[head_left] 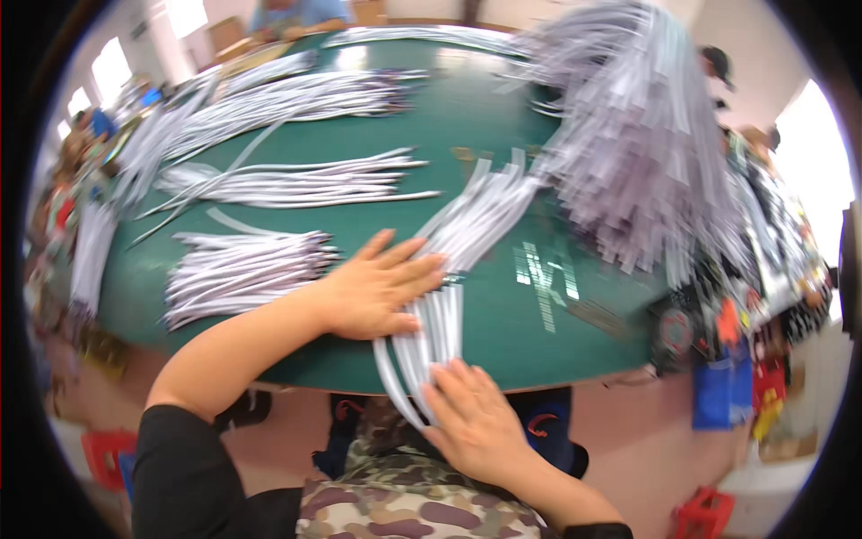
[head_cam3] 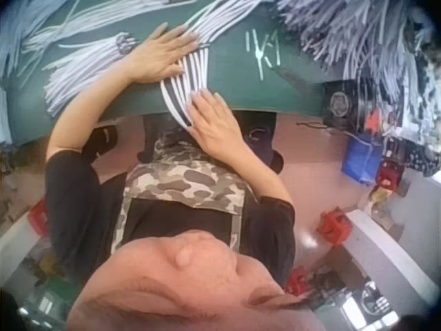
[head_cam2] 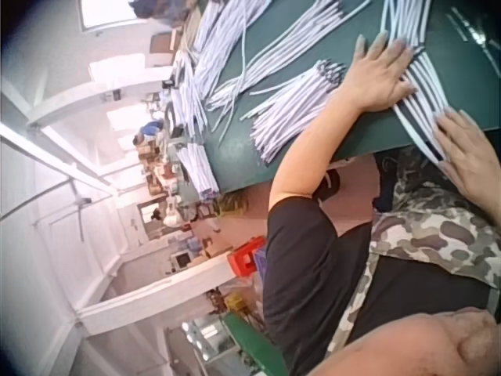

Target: The person aligns wires onto circuit board strips and solders them in place using a soldering iron, lifting and setting aside each assembled bundle.

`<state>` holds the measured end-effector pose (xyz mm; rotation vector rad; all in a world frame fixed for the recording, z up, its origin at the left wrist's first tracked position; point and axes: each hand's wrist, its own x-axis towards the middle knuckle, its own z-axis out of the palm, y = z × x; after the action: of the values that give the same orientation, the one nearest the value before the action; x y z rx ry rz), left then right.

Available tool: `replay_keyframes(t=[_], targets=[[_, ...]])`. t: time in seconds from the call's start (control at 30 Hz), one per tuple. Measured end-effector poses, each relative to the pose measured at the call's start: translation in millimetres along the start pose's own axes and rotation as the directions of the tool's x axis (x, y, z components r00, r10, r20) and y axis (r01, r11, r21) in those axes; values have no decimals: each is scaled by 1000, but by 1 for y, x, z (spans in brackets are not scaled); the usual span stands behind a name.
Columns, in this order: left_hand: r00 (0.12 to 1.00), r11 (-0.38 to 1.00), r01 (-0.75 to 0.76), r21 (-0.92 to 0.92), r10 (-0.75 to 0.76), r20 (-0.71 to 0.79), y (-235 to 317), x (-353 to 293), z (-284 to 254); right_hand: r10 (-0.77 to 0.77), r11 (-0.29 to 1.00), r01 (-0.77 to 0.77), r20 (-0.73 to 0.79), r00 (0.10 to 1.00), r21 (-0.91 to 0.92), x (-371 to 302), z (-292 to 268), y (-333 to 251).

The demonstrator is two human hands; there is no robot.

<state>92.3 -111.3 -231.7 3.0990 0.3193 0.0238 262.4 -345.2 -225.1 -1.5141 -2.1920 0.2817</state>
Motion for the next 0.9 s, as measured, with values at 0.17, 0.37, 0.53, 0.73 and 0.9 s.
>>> replay_keyframes(t=[0.17,0.37,0.53,0.73,0.9], targets=[[997,997,37,-66,-32,65,5,7,-15,-74,981,114,-240,968,155,-50,-51,16],[995,988,104,-118,-102,21,50,-5,-34,476,845,-322,-874,92,427,-173,-146,136],[999,992,-4,-127,0,-37,99,-13,-2,897,358,-117,-377,-233,926,-256,-181,299],[964,959,162,-232,-204,-172,110,4,11,956,289,-31,-286,70,957,-281,-174,372],[966,952,165,-259,-209,-152,110,3,11,936,335,-64,-324,141,940,-269,-183,386]])
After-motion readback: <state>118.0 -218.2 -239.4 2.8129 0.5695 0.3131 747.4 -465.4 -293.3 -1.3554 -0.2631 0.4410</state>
